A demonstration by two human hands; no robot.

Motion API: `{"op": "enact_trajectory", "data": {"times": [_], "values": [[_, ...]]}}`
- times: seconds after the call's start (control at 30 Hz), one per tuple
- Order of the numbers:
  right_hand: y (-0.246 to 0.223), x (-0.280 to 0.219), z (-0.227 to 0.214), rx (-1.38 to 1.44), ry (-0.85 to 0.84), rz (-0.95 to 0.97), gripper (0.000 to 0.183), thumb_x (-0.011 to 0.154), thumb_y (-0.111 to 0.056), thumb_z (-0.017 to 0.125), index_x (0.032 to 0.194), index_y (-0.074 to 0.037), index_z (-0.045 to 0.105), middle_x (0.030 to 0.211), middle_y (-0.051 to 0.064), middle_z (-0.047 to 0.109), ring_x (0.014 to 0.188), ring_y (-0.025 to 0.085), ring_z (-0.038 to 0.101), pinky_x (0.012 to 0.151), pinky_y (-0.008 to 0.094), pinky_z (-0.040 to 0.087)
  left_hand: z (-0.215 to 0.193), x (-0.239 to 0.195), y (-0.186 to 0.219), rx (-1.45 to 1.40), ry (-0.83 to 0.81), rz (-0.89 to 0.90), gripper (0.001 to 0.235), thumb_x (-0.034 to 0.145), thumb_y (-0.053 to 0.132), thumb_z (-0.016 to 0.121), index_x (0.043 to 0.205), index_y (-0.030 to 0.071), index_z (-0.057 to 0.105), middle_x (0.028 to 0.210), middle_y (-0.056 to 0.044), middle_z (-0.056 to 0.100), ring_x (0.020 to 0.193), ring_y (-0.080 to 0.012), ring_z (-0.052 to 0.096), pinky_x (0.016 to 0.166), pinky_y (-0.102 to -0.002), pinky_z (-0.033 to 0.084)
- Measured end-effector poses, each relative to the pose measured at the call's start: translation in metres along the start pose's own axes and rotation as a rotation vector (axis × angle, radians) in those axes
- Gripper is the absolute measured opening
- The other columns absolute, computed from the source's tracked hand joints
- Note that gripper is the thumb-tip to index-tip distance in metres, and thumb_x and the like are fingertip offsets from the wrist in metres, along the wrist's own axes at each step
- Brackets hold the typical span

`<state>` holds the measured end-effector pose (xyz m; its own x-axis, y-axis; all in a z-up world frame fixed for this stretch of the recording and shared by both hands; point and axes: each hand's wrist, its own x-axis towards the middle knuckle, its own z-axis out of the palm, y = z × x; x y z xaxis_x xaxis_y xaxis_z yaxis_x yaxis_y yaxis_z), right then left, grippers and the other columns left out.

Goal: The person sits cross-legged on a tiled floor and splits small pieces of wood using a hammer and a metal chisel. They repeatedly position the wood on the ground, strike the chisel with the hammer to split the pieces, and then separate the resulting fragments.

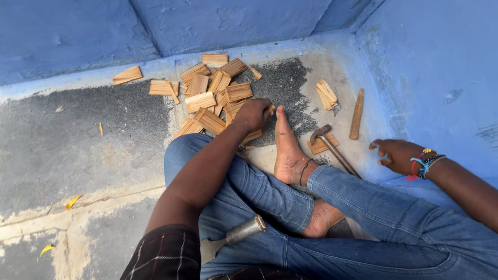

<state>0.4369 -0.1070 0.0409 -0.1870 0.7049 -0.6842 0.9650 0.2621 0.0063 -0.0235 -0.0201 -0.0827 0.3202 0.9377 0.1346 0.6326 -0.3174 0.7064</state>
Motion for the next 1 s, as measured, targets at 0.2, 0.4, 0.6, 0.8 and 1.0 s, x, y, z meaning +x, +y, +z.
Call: {"op": "enact_trajectory", "data": {"times": [0.2,0.4,0.6,0.8,1.0], "values": [[-0.02,-0.01,-0.042,-0.019,0.096,0.001,0.054,0.09,-0.029,0.068,0.14,-0.018,0.054,0.126,0.006,0.069,0.116,0.027,0.068,0.101,0.042,0.055,-0.03,0.0,-0.003,-0.357,0.078,-0.247,0.024,0.102,0.022,0.048,0.118,0.005,0.055,0.093,-0.016,0.072,0.083,-0.0269,0.075,0.079,-0.043,0.059],[-0.095,0.03,-0.081,-0.206,0.318,-0.345,0.045,0.094,-0.034,0.059,0.133,-0.012,0.062,0.15,0.013,0.054,0.135,0.032,0.054,0.112,0.043,0.043,-0.06,-0.016,0.0,-0.632,0.117,-0.523,0.023,0.096,0.012,0.047,0.117,0.003,0.049,0.092,-0.019,0.068,0.075,-0.0284,0.073,0.068,-0.047,0.058],[-0.27,0.112,-0.074,-0.103,0.416,-0.482,0.047,0.088,-0.032,0.073,0.122,-0.001,0.064,0.127,0.019,0.063,0.124,0.037,0.06,0.105,0.048,0.049,-0.03,-0.019,-0.042,-0.307,0.315,-0.223,0.027,0.092,0.009,0.051,0.118,0.008,0.058,0.108,-0.023,0.069,0.105,-0.0401,0.067,0.092,-0.047,0.05],[-0.335,0.164,-0.03,-0.253,0.366,-0.469,0.043,0.077,-0.022,0.079,0.118,-0.01,0.069,0.135,0.014,0.059,0.129,0.035,0.052,0.104,0.051,0.045,-0.019,-0.02,-0.061,-0.303,0.34,-0.276,0.021,0.094,0.015,0.054,0.112,0.008,0.064,0.108,-0.022,0.07,0.107,-0.0381,0.068,0.095,-0.044,0.052],[-0.291,0.22,0.005,-0.121,0.412,-0.551,0.038,0.082,-0.011,0.071,0.12,-0.01,0.07,0.123,0.014,0.07,0.124,0.036,0.06,0.105,0.048,0.049,-0.017,-0.016,-0.074,-0.327,0.369,-0.237,0.022,0.095,0.016,0.057,0.114,0.007,0.064,0.109,-0.021,0.07,0.107,-0.0367,0.068,0.095,-0.043,0.051]]}}
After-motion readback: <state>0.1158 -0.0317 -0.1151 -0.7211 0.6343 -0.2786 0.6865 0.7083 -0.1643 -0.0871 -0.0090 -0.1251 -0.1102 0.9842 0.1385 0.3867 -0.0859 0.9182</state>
